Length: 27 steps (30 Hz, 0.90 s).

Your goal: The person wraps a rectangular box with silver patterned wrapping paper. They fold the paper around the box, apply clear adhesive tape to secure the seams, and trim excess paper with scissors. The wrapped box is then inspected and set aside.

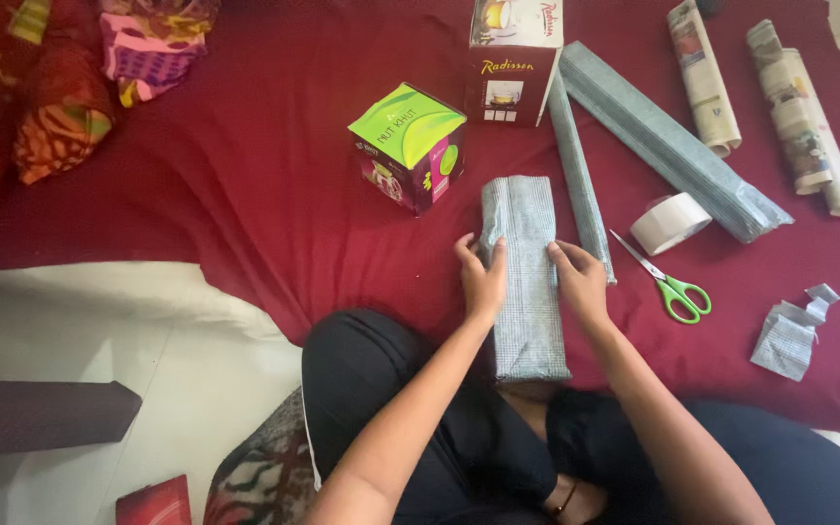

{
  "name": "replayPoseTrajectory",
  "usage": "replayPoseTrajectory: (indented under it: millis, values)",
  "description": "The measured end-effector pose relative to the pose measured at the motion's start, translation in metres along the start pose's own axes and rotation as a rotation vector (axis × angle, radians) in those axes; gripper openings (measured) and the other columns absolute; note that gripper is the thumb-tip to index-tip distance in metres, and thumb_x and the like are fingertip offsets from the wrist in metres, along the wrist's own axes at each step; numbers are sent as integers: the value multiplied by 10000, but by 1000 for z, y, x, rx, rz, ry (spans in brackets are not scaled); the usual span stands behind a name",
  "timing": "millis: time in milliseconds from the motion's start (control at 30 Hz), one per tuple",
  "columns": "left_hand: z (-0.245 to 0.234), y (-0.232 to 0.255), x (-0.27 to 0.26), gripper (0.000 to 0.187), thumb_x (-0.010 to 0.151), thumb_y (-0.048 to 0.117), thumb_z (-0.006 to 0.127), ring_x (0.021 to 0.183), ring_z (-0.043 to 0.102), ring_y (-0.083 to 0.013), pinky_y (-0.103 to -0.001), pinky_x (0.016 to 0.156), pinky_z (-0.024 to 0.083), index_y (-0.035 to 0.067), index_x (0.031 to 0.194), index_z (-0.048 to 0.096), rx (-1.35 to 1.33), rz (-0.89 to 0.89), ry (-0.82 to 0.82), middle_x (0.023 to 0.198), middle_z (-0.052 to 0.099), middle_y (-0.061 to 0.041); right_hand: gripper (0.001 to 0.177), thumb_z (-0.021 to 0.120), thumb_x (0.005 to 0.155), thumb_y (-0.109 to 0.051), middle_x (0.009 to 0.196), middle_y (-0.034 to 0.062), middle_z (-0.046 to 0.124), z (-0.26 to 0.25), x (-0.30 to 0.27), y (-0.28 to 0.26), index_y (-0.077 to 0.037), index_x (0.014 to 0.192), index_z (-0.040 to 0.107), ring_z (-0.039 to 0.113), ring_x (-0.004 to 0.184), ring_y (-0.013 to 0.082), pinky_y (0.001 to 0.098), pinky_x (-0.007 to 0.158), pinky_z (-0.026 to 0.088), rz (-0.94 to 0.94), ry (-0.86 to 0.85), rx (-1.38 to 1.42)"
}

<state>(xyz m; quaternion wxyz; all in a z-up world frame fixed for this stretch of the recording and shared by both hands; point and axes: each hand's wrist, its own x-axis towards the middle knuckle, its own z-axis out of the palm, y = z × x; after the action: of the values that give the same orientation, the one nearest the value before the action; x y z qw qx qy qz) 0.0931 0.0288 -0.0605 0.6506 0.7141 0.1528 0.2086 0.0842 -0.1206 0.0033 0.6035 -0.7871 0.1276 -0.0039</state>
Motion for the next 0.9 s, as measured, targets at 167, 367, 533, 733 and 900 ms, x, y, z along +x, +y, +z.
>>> replayPoseTrajectory:
  millis: [167,367,533,733,900]
  values:
    - [-3,10,-3,368,960,310,682,1018,728,-331,-424,932,545,2,1156,633,-14,-29,42,1079,741,-197,361,713,960,-243,1057,123,776,14,-2,11,47,1174,742,714,956,144,270,874,536,-181,110,103]
    - [-6,10,-4,278,987,252,691,1030,733,-299,-401,931,536,5,1116,705,15,68,51,1065,776,-192,331,720,983,-236,1028,90,768,18,15,31,38,1167,755,676,906,116,249,830,523,-65,27,299]
    - [-4,9,-2,376,958,275,704,1017,731,-274,-378,902,558,-23,1175,631,-76,-19,54,1091,743,-192,314,695,990,-235,1029,53,755,13,22,36,21,1167,737,674,914,97,235,820,529,44,-95,442]
    - [-6,20,-3,451,898,325,763,956,724,-262,-386,865,557,-29,1137,618,-34,-43,64,1035,742,-188,272,670,996,-239,1008,23,730,13,18,26,-14,1138,729,655,899,84,231,801,516,77,-152,419]
    - [-12,22,-1,387,901,380,744,778,701,-228,-382,752,543,3,970,697,42,-67,-18,836,733,-135,251,685,1005,-271,997,18,689,5,22,15,-49,1114,723,606,870,122,294,772,474,192,-235,386]
